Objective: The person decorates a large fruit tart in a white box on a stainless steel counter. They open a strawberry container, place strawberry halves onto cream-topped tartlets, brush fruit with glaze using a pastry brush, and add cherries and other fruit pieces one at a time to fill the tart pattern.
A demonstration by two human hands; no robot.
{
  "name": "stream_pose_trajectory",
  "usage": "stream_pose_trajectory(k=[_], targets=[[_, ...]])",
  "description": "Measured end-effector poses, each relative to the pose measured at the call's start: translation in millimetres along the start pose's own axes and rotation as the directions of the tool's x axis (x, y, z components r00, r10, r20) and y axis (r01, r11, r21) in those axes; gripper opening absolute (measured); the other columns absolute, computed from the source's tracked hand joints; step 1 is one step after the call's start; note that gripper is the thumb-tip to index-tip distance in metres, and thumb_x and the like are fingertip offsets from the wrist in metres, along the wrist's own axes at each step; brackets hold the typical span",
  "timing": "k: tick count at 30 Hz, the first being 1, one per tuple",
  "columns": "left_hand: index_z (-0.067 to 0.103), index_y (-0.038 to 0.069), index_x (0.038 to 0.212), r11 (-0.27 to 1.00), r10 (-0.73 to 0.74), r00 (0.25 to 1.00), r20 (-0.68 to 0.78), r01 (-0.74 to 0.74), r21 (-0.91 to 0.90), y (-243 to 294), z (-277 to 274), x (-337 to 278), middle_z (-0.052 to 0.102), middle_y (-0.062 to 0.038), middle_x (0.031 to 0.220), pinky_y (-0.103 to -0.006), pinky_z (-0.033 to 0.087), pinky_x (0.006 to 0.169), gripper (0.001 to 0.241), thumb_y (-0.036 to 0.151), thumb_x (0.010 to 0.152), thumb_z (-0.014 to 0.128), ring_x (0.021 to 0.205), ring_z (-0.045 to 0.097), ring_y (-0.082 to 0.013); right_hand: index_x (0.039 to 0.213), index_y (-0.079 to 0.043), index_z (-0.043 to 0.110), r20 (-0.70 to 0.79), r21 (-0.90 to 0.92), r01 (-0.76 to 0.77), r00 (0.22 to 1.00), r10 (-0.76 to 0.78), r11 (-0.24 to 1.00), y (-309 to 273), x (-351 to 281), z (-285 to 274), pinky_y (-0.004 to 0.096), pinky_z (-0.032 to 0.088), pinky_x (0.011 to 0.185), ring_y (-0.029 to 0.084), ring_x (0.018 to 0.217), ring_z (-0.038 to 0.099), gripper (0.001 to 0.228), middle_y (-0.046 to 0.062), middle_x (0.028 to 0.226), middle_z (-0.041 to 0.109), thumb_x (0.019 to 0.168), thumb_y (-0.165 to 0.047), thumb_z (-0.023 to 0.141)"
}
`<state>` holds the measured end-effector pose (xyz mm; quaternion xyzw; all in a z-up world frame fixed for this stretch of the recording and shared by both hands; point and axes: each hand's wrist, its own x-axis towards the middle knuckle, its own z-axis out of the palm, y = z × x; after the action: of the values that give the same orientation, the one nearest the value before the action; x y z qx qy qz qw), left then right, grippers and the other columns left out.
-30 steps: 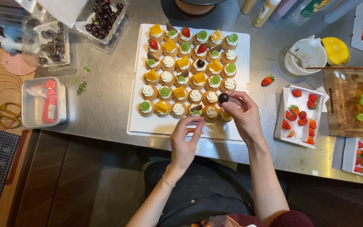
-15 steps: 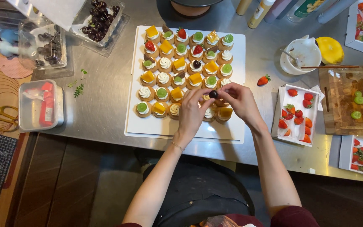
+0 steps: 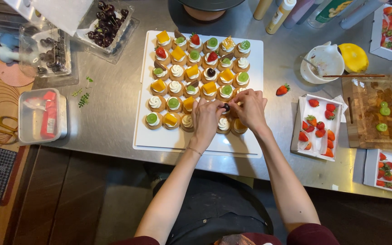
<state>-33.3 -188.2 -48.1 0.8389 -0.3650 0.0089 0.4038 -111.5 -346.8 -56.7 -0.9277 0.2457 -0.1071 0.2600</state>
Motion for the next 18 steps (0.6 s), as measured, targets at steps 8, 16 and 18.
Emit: stream_pose_trajectory(k=[8,16,18], targets=[[0.081,0.008,0.090,0.996,0.007,1.000,-0.006,-0.006,0.091,1.4,0.7,3.9,0.076,-0.005,0.090,-0.0391,0.040,0.085,0.015,0.017,0.078,0.083,0.089,0.058,-0.0237,0.092,-0.009,0.081,-0.012,-0.052,0.013,1.000,-0.013,0.999,-10.2,0.2,-1.3,0.043,0.030,0.094,0.028,0.111,0.047,0.019,0.006,0.110,0.067,0.084,-0.026,0.082],[0.080,0.008,0.094,0.999,0.011,0.999,-0.046,-0.009,0.041,21.5,-54.5,6.7,0.073,-0.003,0.097,-0.0387,0.041,0.086,0.017,0.019,0.081,0.083,0.093,0.058,-0.0238,0.095,-0.010,0.082,-0.101,0.002,0.021,0.995,-0.021,1.000,-24.0,-12.6,-47.4,0.042,0.037,0.094,0.030,0.107,0.051,0.020,0.008,0.106,0.068,0.087,-0.028,0.082],[0.078,0.007,0.098,0.999,0.031,0.980,-0.199,-0.038,-0.034,30.1,-101.0,11.8,0.071,-0.003,0.103,-0.0379,0.046,0.086,0.018,0.020,0.086,0.082,0.096,0.061,-0.0236,0.107,-0.007,0.078,-0.252,0.146,-0.005,0.967,0.042,0.989,-39.1,-21.3,-78.8,0.038,0.048,0.088,0.025,0.099,0.062,0.019,0.009,0.106,0.071,0.102,-0.024,0.071]])
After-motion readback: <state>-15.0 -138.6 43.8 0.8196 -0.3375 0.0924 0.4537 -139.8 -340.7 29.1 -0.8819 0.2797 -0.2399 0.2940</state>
